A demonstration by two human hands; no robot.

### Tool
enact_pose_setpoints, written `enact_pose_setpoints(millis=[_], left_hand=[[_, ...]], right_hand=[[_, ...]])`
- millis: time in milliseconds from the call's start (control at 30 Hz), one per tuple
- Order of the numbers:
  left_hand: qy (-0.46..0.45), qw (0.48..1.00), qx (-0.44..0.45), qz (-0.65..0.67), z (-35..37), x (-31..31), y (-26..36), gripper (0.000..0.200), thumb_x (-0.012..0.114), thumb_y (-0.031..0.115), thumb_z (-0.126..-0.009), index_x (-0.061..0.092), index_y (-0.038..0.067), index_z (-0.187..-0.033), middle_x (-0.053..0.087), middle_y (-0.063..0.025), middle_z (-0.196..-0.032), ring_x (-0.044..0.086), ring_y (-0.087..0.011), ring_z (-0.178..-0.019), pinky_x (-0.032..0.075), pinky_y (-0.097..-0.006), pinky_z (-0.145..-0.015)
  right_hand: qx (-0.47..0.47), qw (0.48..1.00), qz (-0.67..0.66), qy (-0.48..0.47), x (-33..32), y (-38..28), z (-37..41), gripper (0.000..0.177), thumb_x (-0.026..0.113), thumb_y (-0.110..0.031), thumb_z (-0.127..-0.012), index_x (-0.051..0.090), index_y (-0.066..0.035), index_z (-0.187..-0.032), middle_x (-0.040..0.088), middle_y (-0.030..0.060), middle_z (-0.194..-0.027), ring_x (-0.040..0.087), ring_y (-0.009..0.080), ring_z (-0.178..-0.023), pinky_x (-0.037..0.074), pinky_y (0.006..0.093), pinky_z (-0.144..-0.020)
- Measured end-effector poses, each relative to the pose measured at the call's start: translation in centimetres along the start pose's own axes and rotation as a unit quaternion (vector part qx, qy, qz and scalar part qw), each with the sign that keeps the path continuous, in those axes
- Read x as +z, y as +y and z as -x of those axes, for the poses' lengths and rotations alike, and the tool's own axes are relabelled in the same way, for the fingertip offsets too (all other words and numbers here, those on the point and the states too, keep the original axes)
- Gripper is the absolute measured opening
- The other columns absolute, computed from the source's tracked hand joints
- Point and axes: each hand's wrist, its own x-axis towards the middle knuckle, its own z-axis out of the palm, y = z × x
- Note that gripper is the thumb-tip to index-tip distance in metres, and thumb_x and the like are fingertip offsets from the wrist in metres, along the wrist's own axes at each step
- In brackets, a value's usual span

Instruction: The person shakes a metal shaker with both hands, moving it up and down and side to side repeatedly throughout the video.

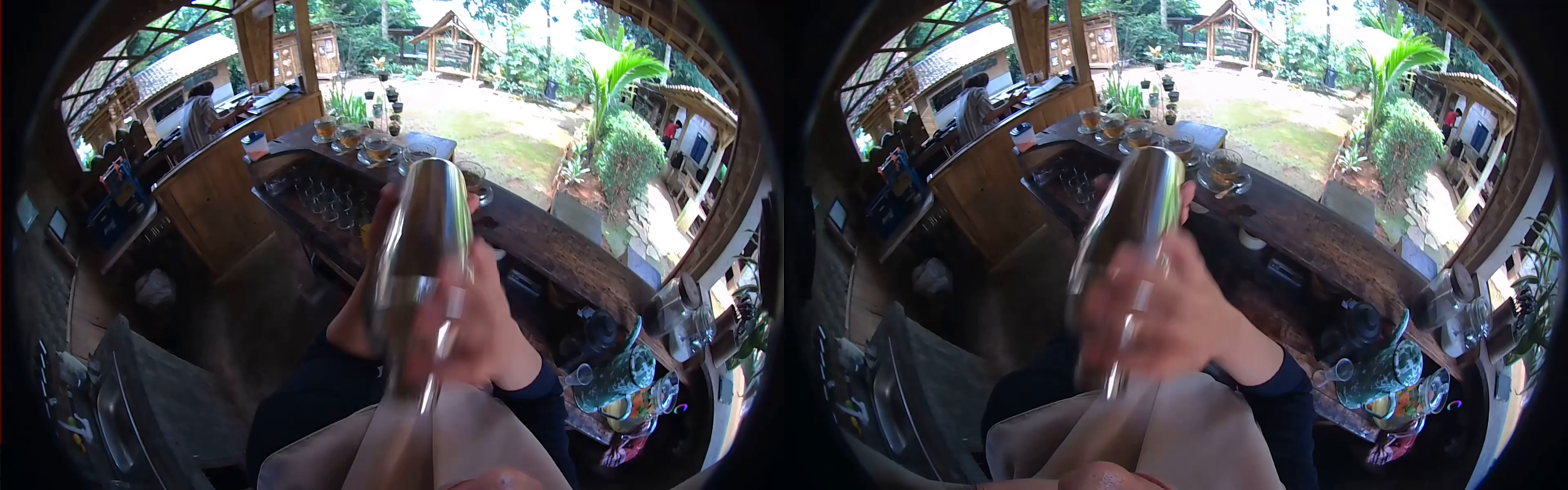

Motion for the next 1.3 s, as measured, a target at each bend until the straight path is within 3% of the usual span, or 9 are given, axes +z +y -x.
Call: enact_pose_setpoints(millis=[133,300,500,600,767,867,1000,1100,1300], left_hand=[[-0.198,0.969,0.054,0.138,-1.9,-2.2,-1.6,0.071,0.049,0.052,-0.088,0.034,0.003,-0.137,0.043,-0.0248,-0.132,0.054,-0.0371,-0.112,0.049,-0.0486,-0.09],[0.284,0.951,-0.067,0.105,-5.5,-11.3,-4.4,0.046,0.04,0.041,-0.093,0.049,0.006,-0.123,0.056,-0.0146,-0.119,0.06,-0.0243,-0.103,0.052,-0.046,-0.084],[-0.068,0.913,-0.229,0.331,-2.6,-3.0,-0.3,0.055,0.044,0.042,-0.093,0.039,0.004,-0.132,0.045,-0.0256,-0.129,0.056,-0.0369,-0.109,0.053,-0.0489,-0.085],[-0.072,0.946,-0.043,0.312,-0.9,-3.7,-1.2,0.06,0.05,0.045,-0.091,0.027,0.021,-0.141,0.035,-0.0267,-0.136,0.035,-0.0526,-0.123,0.051,-0.0599,-0.08],[0.07,0.992,0.047,-0.099,-4.8,-17.0,-2.6,0.043,0.042,0.038,-0.092,0.054,0.004,-0.116,0.064,-0.0142,-0.103,0.064,-0.0246,-0.09,0.054,-0.0382,-0.078],[0.244,0.959,-0.036,0.142,-5.2,-13.8,1.8,0.039,0.043,0.035,-0.092,0.056,0.003,-0.111,0.064,-0.013,-0.103,0.064,-0.0248,-0.09,0.054,-0.0393,-0.08],[0.066,0.976,-0.073,0.194,-4.3,-9.3,8.4,0.043,0.044,0.038,-0.094,0.045,0.007,-0.125,0.061,-0.0181,-0.107,0.063,-0.0266,-0.095,0.053,-0.0404,-0.083],[-0.017,0.991,0.035,0.13,-4.1,-8.4,9.4,0.051,0.046,0.044,-0.093,0.039,0.01,-0.129,0.059,-0.0196,-0.109,0.061,-0.0271,-0.099,0.053,-0.041,-0.084],[0.204,0.949,-0.063,0.231,-8.7,-21.4,10.3,0.038,0.041,0.033,-0.094,0.053,0.003,-0.115,0.063,-0.0137,-0.108,0.062,-0.0265,-0.096,0.049,-0.0418,-0.088]], right_hand=[[-0.297,0.95,0.044,0.086,-0.6,3.3,0.2,0.041,0.074,-0.028,-0.066,0.058,-0.025,-0.103,0.056,-0.0049,-0.112,0.054,0.0304,-0.11,0.04,0.0583,-0.091],[0.511,0.852,-0.056,0.095,-1.1,7.0,5.1,0.054,0.072,-0.019,-0.07,0.053,0.001,-0.116,0.057,0.018,-0.114,0.057,0.0353,-0.103,0.043,0.041,-0.091],[0.141,0.97,0.058,-0.192,-1.6,1.2,0.6,0.041,0.065,-0.029,-0.082,0.057,-0.006,-0.114,0.056,0.017,-0.116,0.057,0.0286,-0.108,0.038,0.0466,-0.098],[-0.109,0.993,0.039,-0.006,1.8,1.6,1.5,0.045,0.066,-0.029,-0.081,0.055,-0.005,-0.117,0.054,0.0164,-0.119,0.054,0.0285,-0.111,0.037,0.0444,-0.098],[0.202,0.975,0.07,-0.068,3.7,8.6,6.1,0.054,0.067,-0.029,-0.079,0.05,-0.003,-0.123,0.051,0.0154,-0.124,0.049,0.0283,-0.116,0.037,0.0408,-0.099],[0.464,0.886,-0.018,0.015,5.0,11.0,6.6,0.068,0.07,-0.041,-0.075,0.047,0.002,-0.122,0.052,0.0148,-0.123,0.05,0.0252,-0.115,0.038,0.0361,-0.097],[0.166,0.958,0.064,-0.223,6.8,7.3,-1.0,0.038,0.076,-0.028,-0.069,0.062,-0.026,-0.104,0.058,-0.0006,-0.109,0.057,0.0283,-0.102,0.045,0.0438,-0.084],[-0.087,0.991,0.085,0.046,12.0,8.1,1.7,0.042,0.075,-0.028,-0.072,0.058,-0.027,-0.111,0.057,-0.011,-0.101,0.059,0.0209,-0.096,0.042,0.0377,-0.087],[0.473,0.879,0.058,0.002,15.8,17.3,5.4,0.049,0.077,-0.025,-0.066,0.059,-0.002,-0.105,0.06,0.0151,-0.108,0.055,0.0346,-0.106,0.043,0.0419,-0.091]])
